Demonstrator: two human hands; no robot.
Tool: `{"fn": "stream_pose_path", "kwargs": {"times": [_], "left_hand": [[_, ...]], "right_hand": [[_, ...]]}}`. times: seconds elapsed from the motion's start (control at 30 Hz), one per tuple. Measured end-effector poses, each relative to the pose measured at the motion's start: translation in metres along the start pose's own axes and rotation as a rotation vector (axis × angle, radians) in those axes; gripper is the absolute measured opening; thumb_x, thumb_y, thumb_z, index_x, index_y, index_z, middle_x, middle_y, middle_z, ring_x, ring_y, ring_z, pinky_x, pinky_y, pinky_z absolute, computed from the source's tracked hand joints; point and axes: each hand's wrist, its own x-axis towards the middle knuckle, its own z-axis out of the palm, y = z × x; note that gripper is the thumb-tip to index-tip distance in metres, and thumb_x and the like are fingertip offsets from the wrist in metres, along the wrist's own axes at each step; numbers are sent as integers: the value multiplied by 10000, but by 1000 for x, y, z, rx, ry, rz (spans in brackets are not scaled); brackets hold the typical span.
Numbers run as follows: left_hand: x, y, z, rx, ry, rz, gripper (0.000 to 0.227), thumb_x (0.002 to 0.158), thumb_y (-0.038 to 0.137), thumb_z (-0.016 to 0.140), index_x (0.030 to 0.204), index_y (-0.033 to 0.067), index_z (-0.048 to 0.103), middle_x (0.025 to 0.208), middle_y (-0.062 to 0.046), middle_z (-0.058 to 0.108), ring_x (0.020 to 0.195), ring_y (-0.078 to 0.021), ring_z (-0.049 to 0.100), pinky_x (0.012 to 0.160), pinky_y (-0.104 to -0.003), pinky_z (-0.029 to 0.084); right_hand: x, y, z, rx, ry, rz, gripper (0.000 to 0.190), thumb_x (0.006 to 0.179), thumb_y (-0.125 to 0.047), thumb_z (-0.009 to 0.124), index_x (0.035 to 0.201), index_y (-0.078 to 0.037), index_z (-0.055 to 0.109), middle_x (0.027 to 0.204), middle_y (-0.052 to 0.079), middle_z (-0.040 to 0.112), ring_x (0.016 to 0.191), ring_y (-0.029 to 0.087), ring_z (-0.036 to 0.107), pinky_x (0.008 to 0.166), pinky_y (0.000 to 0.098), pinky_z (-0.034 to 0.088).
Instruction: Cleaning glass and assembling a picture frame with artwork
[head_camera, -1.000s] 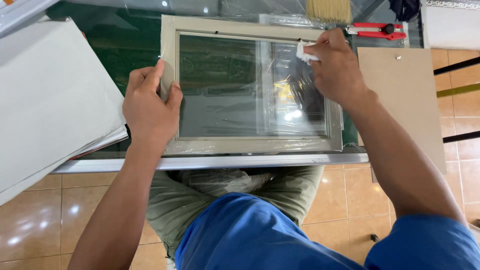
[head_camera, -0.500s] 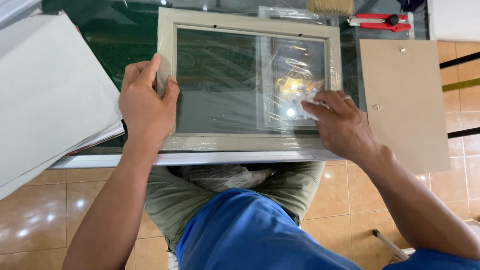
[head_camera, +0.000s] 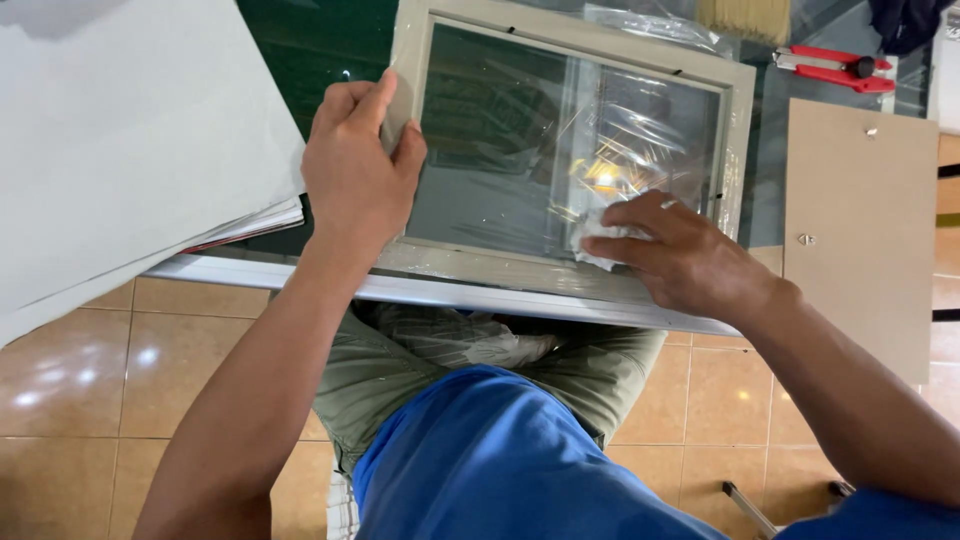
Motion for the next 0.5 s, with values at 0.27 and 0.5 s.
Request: {"fn": "stream_pose_path", "kwargs": {"times": [0.27,0.5], "left_hand": [[-2,-4,2,-5,30,-8,419,943,115,732,1345,17,664,1112,-85,596,934,-217,632,734,-343,549],[-2,5,-6,-36,31,-15,379,951,103,726,1318,14,689,1084,-83,618,896,-214,632,752,-338,535]], "right_hand": [[106,-26,21,149,-20,-161,510,757,125,698,1194,-131,756,1267,111,628,1142,313,619,953,383,566],[152,-52,31,196,138,-285,296,865,103,653,1108,-43,735,1207,112,572,996,284,576,943,403,485]]}}
